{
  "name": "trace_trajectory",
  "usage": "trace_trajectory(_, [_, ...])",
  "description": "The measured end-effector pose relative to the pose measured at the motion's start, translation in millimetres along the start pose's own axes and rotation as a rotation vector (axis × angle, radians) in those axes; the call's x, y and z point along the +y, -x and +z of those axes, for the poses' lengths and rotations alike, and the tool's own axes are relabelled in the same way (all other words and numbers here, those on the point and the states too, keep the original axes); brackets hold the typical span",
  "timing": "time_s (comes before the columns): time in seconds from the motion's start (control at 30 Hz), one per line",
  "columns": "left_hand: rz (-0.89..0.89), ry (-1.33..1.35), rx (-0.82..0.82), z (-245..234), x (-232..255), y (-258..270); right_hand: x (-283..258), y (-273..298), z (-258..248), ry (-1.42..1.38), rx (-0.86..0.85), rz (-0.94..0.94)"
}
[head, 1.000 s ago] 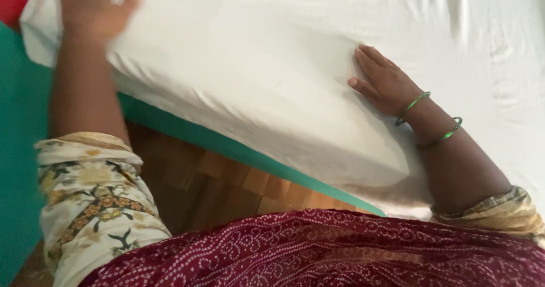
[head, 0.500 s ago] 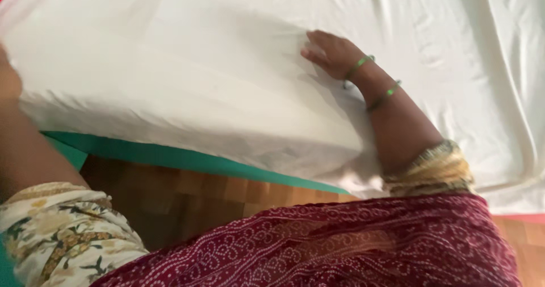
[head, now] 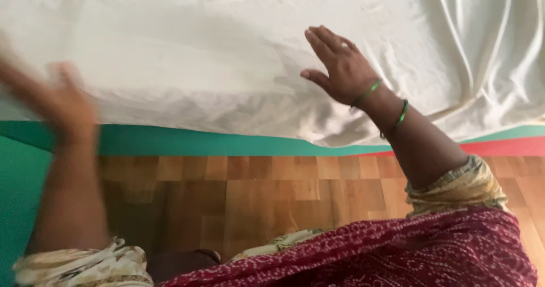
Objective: The person spreads a white sheet over a mattress and smooths it by hand. They tuck the edges under the mattress and adjust the sheet to remove wrinkles.
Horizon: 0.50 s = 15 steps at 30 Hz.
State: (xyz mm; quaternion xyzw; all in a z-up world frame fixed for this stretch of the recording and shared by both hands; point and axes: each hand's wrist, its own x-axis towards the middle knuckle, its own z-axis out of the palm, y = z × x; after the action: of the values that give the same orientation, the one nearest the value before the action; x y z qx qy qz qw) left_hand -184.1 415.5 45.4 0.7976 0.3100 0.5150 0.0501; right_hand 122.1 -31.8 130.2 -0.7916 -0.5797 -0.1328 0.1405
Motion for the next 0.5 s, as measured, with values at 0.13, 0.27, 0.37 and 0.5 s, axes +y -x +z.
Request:
trace_trajectory(0.13, [0.644, 0.42, -0.352, 38.0, 202.9, 51.8, -11.9, 41.1, 11.6, 0.102, -0.012, 0.002])
trace_trajectory(0.27, [0.73, 0.239, -0.699, 42.8, 304.2, 84.4, -3.7, 68.6, 28.5, 0.107, 0.005, 0.045])
trace_trajectory(0.37, [0.618, 0.108, -0.79, 50.0, 307.9, 74.6, 34.2, 89.0, 30.6, 0.112, 0.046, 0.129])
trace_trajectory(0.5, [0.456, -0.105, -0.869, 67.0, 246.8, 31.5, 119.5, 146.4, 13.2, 0.192, 0.096, 0.255])
